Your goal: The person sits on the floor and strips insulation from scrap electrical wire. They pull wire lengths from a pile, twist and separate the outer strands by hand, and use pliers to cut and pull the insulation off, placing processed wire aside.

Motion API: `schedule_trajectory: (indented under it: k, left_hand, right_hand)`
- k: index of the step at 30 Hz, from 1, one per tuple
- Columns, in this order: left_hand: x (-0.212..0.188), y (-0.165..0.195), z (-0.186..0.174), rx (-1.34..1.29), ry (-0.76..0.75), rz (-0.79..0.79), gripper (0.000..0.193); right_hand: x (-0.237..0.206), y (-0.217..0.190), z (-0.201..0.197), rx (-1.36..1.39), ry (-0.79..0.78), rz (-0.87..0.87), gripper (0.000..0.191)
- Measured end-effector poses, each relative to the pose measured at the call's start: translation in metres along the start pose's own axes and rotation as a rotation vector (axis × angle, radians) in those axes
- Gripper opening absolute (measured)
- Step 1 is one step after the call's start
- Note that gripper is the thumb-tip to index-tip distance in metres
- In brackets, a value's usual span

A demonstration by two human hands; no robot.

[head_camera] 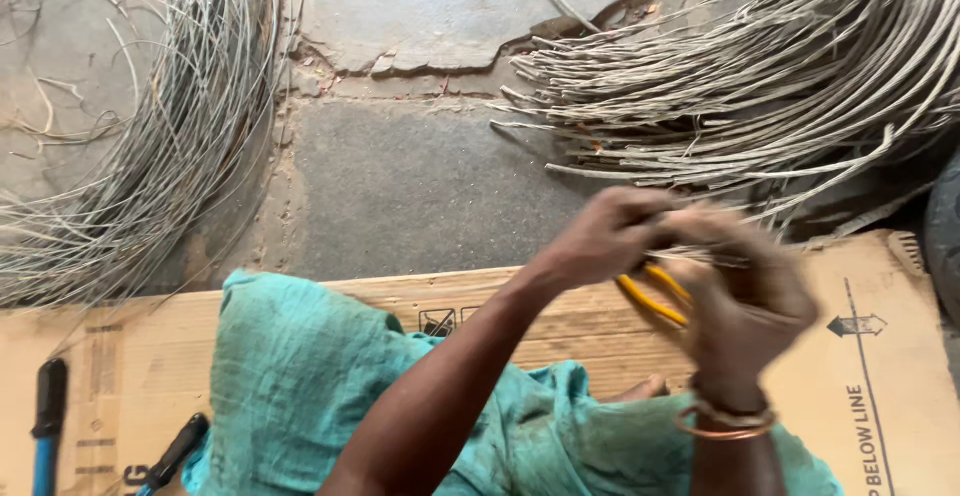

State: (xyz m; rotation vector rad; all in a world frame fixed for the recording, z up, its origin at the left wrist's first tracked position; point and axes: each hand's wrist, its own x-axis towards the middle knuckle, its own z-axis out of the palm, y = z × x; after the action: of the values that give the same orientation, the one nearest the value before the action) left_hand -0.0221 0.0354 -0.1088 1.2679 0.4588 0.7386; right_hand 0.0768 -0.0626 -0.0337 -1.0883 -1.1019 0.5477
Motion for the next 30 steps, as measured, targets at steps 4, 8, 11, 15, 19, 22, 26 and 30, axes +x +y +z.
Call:
schedule_trajectory:
  k: [4,8,11,15,19,22,26,30]
  left_hand:
    - [0.034,0.0,0.05,0.286,-0.009,0.214,0.02]
    - [0.059,-0.005,0.077,-0.032,-0.211,0.018,0.03]
    - [0.064,-0.009,0.084,-0.24,-0.304,-0.084,0.032]
    - [0.049,-0.011,0.092,0.096,-0.103,0.078,0.03]
    - [0.005,-0.001,0.096,0.503,0.234,0.37,0.027]
    - [-0.016,0.007,0.092,0.73,0.253,0.504,0.031]
    - [-0.024,0.009,0.083,0.965,0.204,0.536,0.029]
    - [-0.014,0.015,0.082,0.996,0.283,0.3,0.01]
  right_hand:
    - [0.009,0.005,-0.026,0.021,0.175,-0.07,0.036]
    - [0.002,0.01,-0.052,-0.197,0.344,-0.118,0.028]
    - [0.001,0.017,-0.068,-0.11,0.274,-0.052,0.022]
    - [-0.001,0.026,-0.076,-0.122,0.27,0.039,0.022]
    - [-0.005,0.03,-0.071,-0.492,0.279,-0.082,0.027]
    - [-0.005,0.033,-0.064,-0.284,0.296,-0.068,0.019]
    - [-0.001,0.034,-0.056,-0.137,0.404,0.051,0.016]
    - [-0.005,0.019,-0.04,-0.049,0.423,0.073,0.013]
